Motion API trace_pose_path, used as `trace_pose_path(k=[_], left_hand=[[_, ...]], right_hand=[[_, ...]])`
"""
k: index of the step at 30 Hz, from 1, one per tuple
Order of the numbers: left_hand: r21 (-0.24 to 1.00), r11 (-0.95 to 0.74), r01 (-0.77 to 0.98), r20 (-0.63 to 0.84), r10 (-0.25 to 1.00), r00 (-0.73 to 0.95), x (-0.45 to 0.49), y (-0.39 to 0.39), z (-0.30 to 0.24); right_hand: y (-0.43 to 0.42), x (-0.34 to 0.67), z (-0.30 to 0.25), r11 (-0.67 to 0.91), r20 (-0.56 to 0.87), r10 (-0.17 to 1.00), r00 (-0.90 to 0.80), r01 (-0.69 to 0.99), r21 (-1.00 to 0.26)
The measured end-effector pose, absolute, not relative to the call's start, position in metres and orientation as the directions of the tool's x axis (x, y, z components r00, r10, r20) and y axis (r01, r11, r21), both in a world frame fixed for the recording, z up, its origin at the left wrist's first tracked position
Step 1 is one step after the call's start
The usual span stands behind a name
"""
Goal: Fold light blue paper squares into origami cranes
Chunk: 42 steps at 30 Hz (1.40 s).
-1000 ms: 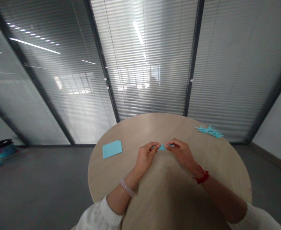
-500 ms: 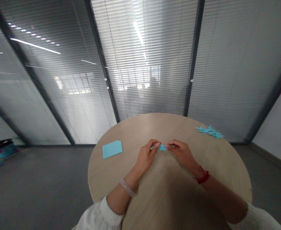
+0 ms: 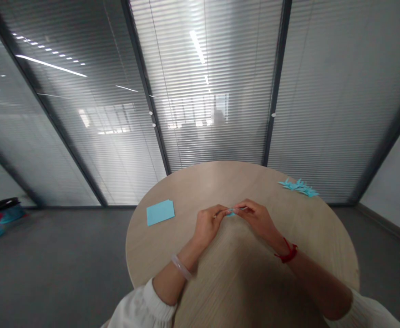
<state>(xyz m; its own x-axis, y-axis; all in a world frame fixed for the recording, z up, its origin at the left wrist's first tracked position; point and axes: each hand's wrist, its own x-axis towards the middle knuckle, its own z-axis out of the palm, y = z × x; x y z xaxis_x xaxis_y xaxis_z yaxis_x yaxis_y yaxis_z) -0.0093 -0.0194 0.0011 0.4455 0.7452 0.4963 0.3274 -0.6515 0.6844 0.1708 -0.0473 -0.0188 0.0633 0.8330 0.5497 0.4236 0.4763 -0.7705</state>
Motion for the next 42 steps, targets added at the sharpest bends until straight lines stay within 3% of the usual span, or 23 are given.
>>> trace_pose_path(k=[7, 17, 32, 42], left_hand=[[0.752, -0.589, 0.297, 0.441, 0.783, 0.438, -0.006, -0.018, 0.001], [0.922, -0.362, 0.134, 0.295, 0.885, 0.36, -0.005, -0.008, 0.001], [0.927, -0.365, 0.089, 0.307, 0.873, 0.38, -0.004, -0.003, -0.008], [0.981, -0.174, -0.084, 0.192, 0.836, 0.514, -0.001, -0.008, -0.004]], right_hand=[[-0.049, 0.171, -0.016, 0.495, 0.559, 0.829, 0.024, 0.432, -0.754], [-0.047, 0.174, -0.019, 0.43, 0.504, 0.86, 0.077, 0.421, -0.799], [-0.043, 0.175, -0.023, 0.417, 0.486, 0.87, 0.084, 0.401, -0.816], [-0.045, 0.174, -0.018, 0.39, 0.516, 0.838, 0.178, 0.467, -0.794]])
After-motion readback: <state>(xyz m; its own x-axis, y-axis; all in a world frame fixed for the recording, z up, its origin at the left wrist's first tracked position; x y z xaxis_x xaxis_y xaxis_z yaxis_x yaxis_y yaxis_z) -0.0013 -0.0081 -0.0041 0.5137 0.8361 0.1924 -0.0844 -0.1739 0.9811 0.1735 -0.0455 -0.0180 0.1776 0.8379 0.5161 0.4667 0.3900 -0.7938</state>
